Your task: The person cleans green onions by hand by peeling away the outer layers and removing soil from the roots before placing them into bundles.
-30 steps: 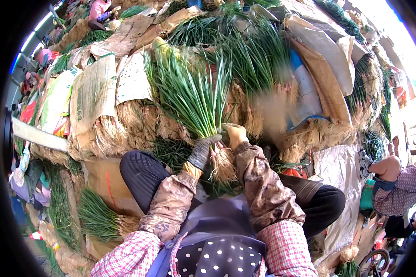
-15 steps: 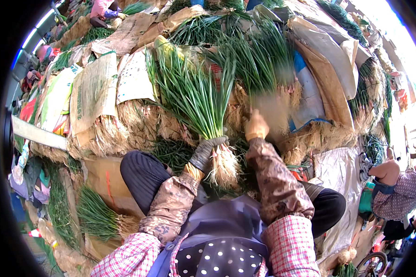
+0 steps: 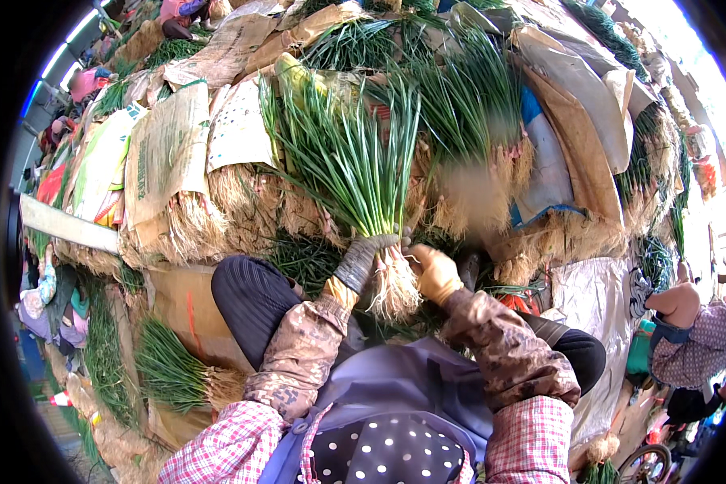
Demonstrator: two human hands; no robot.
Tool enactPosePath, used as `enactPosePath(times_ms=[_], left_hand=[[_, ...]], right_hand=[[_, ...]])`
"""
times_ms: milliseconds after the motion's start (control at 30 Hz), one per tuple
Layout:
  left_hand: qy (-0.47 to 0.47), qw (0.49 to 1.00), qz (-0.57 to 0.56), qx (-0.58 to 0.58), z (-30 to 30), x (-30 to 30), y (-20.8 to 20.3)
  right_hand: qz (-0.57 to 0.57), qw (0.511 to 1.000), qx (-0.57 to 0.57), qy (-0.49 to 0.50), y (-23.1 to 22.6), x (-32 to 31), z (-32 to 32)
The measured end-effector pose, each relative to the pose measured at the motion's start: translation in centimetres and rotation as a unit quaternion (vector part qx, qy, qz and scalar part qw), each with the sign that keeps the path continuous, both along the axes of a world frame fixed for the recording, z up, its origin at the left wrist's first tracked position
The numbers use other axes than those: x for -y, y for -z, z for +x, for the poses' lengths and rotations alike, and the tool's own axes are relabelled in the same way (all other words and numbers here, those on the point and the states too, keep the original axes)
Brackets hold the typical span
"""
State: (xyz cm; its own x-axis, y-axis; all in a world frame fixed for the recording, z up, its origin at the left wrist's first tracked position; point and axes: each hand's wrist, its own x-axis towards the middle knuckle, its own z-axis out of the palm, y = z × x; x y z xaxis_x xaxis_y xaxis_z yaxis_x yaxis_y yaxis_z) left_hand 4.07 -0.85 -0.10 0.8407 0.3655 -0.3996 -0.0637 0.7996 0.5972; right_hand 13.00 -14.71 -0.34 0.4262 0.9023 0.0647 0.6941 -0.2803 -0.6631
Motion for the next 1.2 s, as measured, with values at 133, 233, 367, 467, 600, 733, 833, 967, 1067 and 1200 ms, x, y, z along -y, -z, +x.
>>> enactPosePath(times_ms=[133,233,367,467,600,733,833,967,1067,1200], left_hand=[[0.044,0.988,0.150,0.003,-0.1,-0.9,1.1],[0.073,0.982,0.172,-0.040,-0.2,-0.8,0.8],[-0.007,0.995,0.093,0.021,-0.1,-0.8,0.4],[0.047,0.996,0.079,0.000,-1.3,-1.8,2.1],[0.070,0.991,-0.084,0.083,-2.4,-0.9,0.3],[0.071,0.992,-0.043,0.094,-0.2,0.1,-2.4],[0.012,0.999,0.007,0.040,-1.8,-1.0,-0.6],[-0.020,0.999,0.034,0.009,0.2,-0.6,2.7],[0.001,0.998,0.059,-0.002,0.8,-0.6,2.4],[0.026,0.999,0.019,0.012,-0.4,-1.6,3.6]], right_hand=[[0.089,0.929,-0.337,0.122,-1.1,-3.4,2.7],[0.079,0.799,-0.549,0.232,-0.9,-6.1,3.3],[0.183,0.676,-0.698,0.149,-0.3,-6.3,2.3],[0.210,0.643,-0.702,0.223,0.2,-7.3,0.8],[0.038,0.649,-0.720,0.244,2.9,-6.7,2.1],[-0.118,0.905,-0.384,0.143,14.0,-2.8,4.2],[-0.162,0.950,-0.085,0.254,5.1,-6.7,0.7],[-0.098,0.904,-0.018,0.416,4.8,-7.4,7.1],[-0.133,0.927,-0.075,0.344,5.5,-6.5,8.5],[-0.072,0.972,-0.046,0.221,0.7,-4.5,1.6]])
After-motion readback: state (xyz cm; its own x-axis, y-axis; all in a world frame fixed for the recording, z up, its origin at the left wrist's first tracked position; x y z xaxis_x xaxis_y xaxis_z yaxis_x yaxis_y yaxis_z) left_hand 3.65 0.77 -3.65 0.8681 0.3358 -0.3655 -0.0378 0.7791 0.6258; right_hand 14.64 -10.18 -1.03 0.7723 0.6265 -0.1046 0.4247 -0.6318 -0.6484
